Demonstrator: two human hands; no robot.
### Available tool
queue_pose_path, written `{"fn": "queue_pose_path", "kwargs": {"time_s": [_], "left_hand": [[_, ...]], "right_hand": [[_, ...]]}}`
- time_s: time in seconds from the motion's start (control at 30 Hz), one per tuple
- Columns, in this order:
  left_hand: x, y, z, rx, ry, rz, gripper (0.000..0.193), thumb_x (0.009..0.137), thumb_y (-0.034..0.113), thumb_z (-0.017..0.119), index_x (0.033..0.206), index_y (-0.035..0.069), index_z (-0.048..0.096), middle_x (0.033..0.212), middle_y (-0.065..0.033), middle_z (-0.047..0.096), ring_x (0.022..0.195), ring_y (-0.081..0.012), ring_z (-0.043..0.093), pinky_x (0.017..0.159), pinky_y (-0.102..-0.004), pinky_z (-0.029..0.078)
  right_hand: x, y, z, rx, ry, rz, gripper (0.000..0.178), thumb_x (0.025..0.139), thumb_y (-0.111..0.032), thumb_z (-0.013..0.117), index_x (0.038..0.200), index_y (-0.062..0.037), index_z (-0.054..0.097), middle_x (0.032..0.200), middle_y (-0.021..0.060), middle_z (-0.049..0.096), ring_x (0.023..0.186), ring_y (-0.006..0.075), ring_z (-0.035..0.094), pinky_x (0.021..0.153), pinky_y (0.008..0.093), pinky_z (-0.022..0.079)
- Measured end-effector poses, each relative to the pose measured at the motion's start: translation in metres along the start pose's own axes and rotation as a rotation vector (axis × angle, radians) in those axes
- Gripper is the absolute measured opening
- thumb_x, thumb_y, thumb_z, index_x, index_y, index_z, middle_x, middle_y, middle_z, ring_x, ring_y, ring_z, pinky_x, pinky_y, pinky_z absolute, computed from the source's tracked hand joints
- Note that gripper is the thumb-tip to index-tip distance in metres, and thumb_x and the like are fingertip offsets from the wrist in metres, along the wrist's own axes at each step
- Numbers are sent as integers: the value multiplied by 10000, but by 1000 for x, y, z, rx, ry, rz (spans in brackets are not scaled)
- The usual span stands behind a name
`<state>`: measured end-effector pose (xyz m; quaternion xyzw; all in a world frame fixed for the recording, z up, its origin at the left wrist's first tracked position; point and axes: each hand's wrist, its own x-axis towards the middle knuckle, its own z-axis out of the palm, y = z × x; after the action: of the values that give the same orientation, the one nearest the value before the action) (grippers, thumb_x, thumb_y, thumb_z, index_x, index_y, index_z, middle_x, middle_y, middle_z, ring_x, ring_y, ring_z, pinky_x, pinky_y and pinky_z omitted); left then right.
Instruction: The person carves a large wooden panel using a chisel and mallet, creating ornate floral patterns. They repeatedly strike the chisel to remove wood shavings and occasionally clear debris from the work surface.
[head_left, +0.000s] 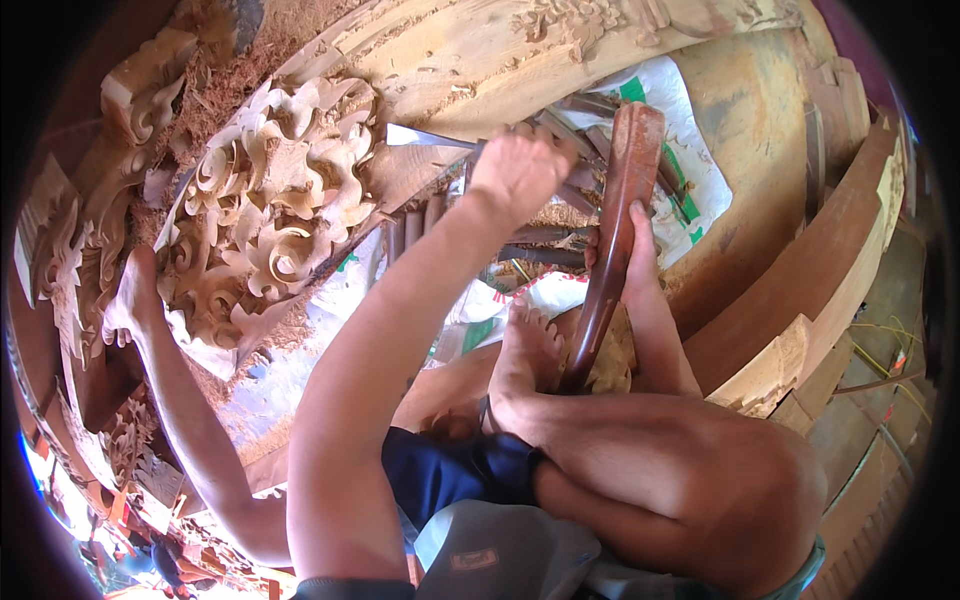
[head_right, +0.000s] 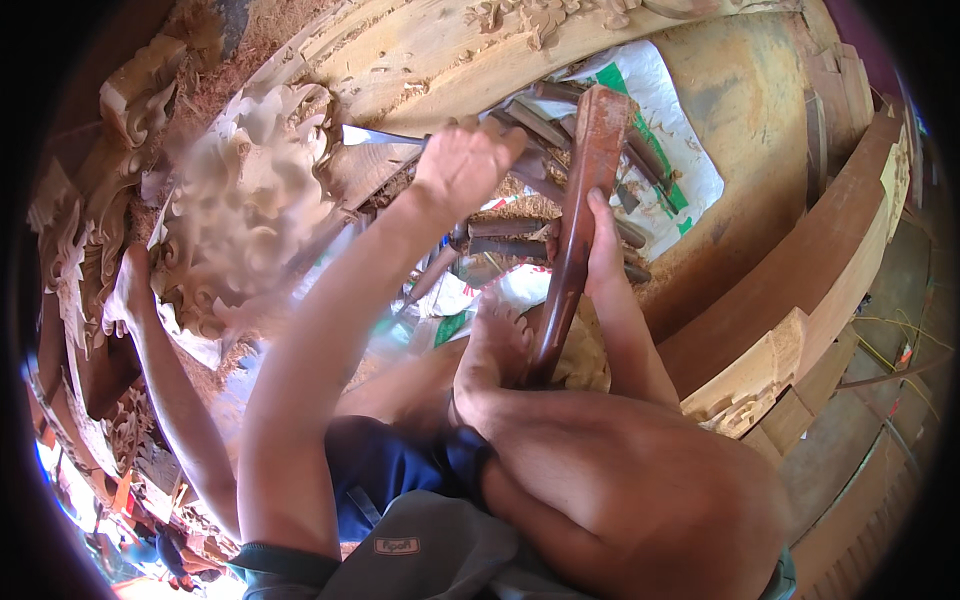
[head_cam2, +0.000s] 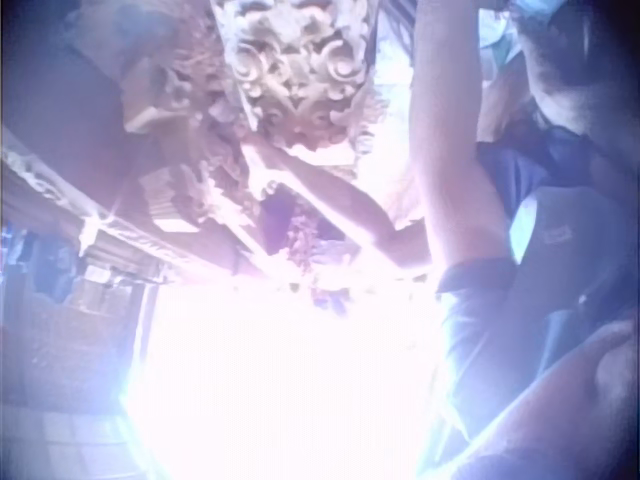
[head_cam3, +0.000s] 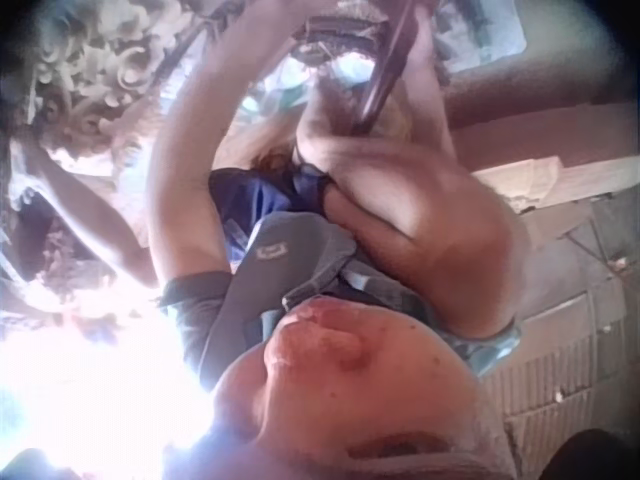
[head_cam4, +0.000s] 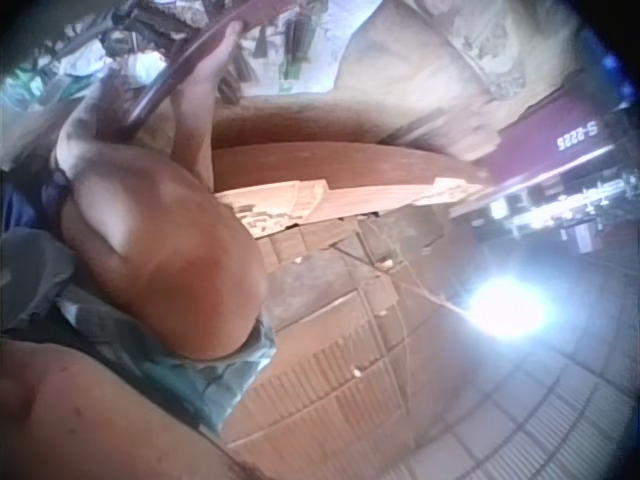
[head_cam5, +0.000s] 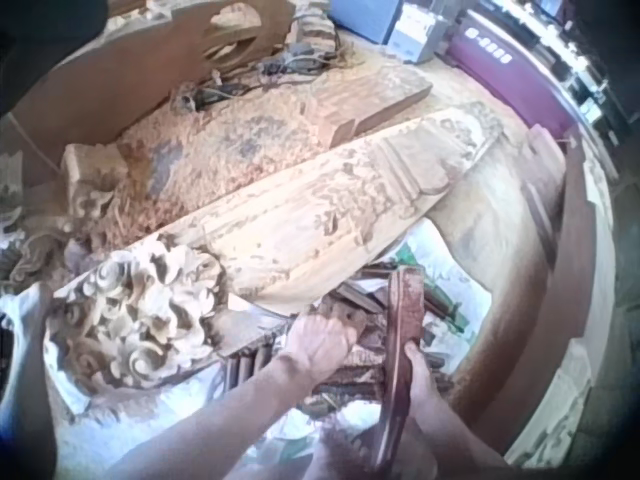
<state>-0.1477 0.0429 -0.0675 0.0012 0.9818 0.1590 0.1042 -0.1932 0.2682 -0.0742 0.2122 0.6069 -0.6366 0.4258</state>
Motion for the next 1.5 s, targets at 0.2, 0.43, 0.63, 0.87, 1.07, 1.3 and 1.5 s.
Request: {"fn": "queue_pose_path", "kwargs": {"time_s": [0.2, 0.43, 0.63, 0.87, 1.07, 1.3, 1.5], "left_hand": [[1, -12, 16, -2, -137, -34, 244, 942, 99, 508, 1169, 89, 596, 973, -154, 691, 902, -287, 726, 758, -418, 589], [2, -13, 1, 44, -252, -32, 214, 984, 173, 494, 1065, 163, 693, 1031, -71, 732, 1006, -237, 720, 833, -414, 554], [-15, -29, 45, 41, -65, 54, 253, 990, 165, 497, 1196, 136, 641, 1073, -75, 722, 1005, -246, 718, 837, -396, 571], [-88, 29, -75, -64, -264, 69, 231, 933, 128, 574, 1135, 101, 682, 1055, -78, 698, 1024, -249, 677, 839, -397, 565], [-114, 37, -43, -174, 277, 199, 162, 801, 177, 624, 940, 96, 637, 983, -56, 652, 1033, -240, 630, 945, -423, 482], [-139, -8, -8, -284, 500, 279, 137, 754, 180, 615, 874, 121, 642, 810, -39, 568, 890, -228, 593, 933, -424, 426], [-151, -14, -2, -308, 497, 312, 258, 657, 157, 699, 890, 49, 675, 819, -55, 637, 864, -248, 628, 890, -436, 472]], "right_hand": [[-1, -2, -8, 28, -4, -6, 563, 932, -630, 507, 1069, -84, 541, 733, 103, 604, 589, 253, 626, 530, 369, 522], [1, 19, 15, -122, -93, 40, 537, 923, -593, 543, 1021, -65, 566, 729, 113, 617, 556, 252, 621, 517, 366, 528], [-7, 14, 22, -253, -206, -6, 442, 968, -487, 537, 1022, -49, 570, 741, 111, 622, 565, 218, 624, 525, 340, 529], [-23, -1, -14, -415, -151, -239, 433, 913, -333, 706, 1145, 13, 588, 840, 62, 634, 690, 138, 613, 619, 297, 518], [-57, -34, 20, -755, -319, -557, 713, 678, -300, 899, 1229, 30, 589, 1098, 122, 672, 1000, 206, 636, 885, 363, 510], [-77, -58, 25, -1350, -660, -977, 704, 547, -349, 928, 1041, 38, 611, 912, 194, 650, 794, 371, 679, 720, 426, 561], [-83, -58, 51, -1392, -897, -1269, 573, 598, -310, 900, 976, -2, 600, 870, 129, 628, 732, 295, 661, 653, 396, 557]]}}
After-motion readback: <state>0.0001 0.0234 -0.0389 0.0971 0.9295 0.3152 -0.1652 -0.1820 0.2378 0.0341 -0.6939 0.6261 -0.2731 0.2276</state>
